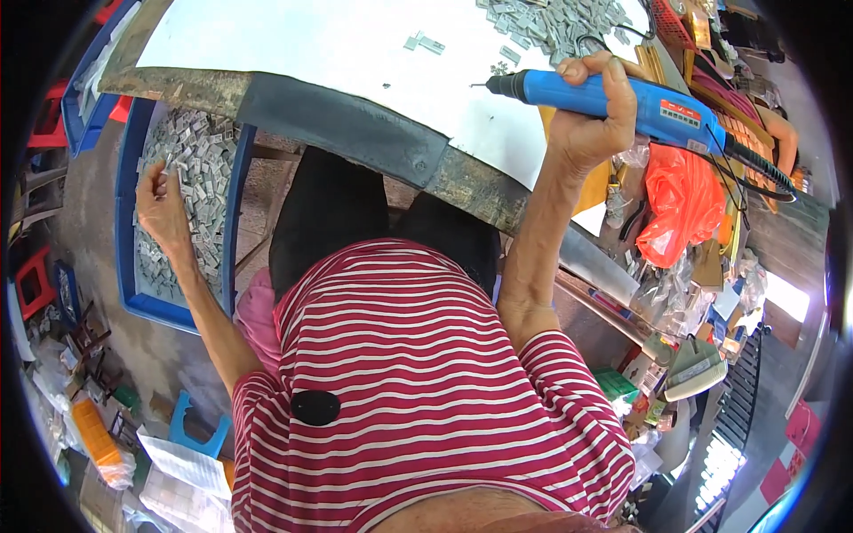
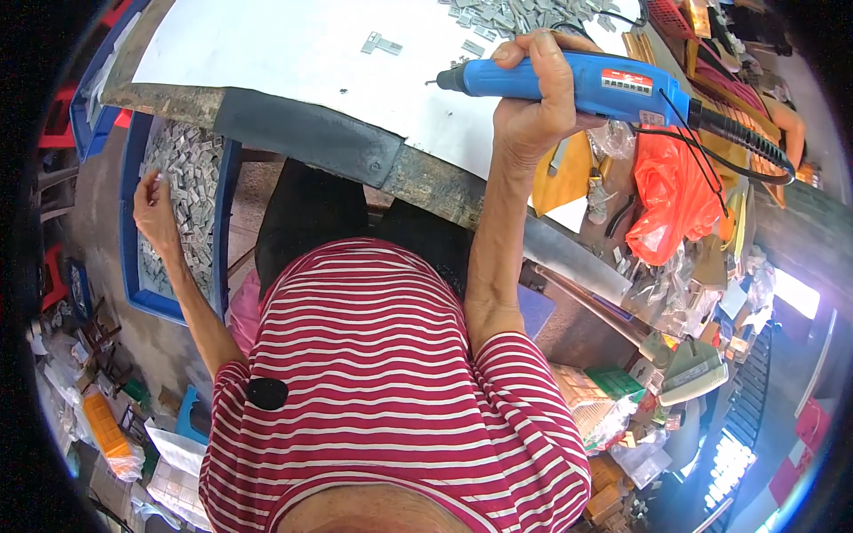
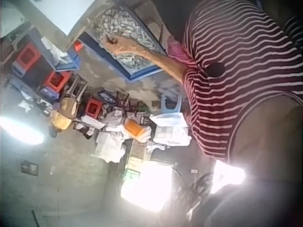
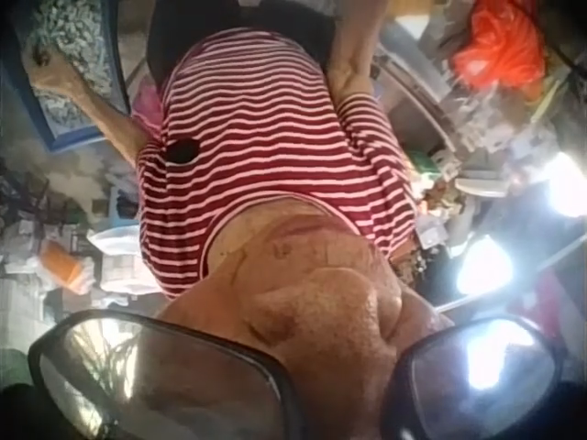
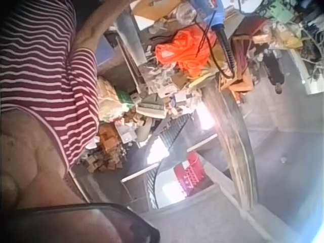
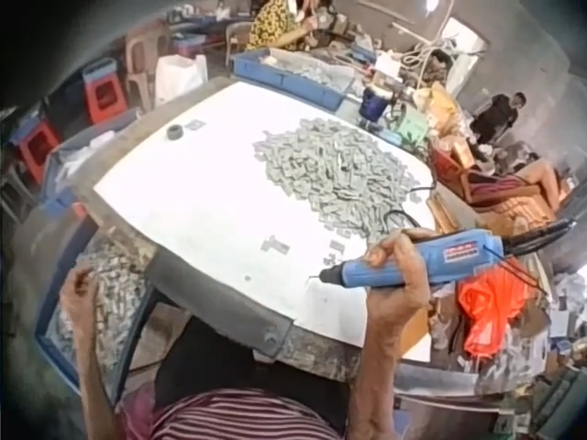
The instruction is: Using an electric screwdriver to assemble small metal components on a workbench.
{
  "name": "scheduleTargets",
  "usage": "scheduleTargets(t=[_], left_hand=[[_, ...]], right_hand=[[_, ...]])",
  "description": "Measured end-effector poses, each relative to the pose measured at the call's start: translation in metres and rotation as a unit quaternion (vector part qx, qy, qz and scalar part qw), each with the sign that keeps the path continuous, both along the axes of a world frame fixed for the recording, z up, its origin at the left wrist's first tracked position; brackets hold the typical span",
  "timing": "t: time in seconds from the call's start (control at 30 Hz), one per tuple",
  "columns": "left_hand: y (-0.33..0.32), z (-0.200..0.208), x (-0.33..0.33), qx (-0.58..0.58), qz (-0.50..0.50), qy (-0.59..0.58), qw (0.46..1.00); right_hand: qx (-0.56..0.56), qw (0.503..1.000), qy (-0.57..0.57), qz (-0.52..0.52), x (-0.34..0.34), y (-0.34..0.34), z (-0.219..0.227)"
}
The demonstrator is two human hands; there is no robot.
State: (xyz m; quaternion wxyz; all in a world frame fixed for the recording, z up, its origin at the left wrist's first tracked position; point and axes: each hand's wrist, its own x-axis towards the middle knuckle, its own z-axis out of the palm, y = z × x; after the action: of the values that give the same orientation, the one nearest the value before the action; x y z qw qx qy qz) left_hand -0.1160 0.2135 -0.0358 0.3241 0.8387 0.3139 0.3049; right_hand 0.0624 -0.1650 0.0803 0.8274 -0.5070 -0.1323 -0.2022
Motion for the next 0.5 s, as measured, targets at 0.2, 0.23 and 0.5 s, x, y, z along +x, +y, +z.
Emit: scheduleTargets(t=[0.2, 0.23, 0.5], left_hand=[[-0.075, 0.042, 0.031, 0.051, -0.132, -0.065, 0.988], [-0.103, 0.055, 0.049, 0.051, -0.198, -0.088, 0.975], [-0.222, 0.050, 0.126, 0.048, -0.435, -0.126, 0.891]], right_hand=[[0.009, 1.000, 0.006, 0.024, 0.000, 0.007, -0.003], [0.006, 1.000, 0.004, 0.014, -0.002, 0.002, 0.001], [0.014, 0.999, 0.015, 0.041, -0.006, -0.001, 0.006]])
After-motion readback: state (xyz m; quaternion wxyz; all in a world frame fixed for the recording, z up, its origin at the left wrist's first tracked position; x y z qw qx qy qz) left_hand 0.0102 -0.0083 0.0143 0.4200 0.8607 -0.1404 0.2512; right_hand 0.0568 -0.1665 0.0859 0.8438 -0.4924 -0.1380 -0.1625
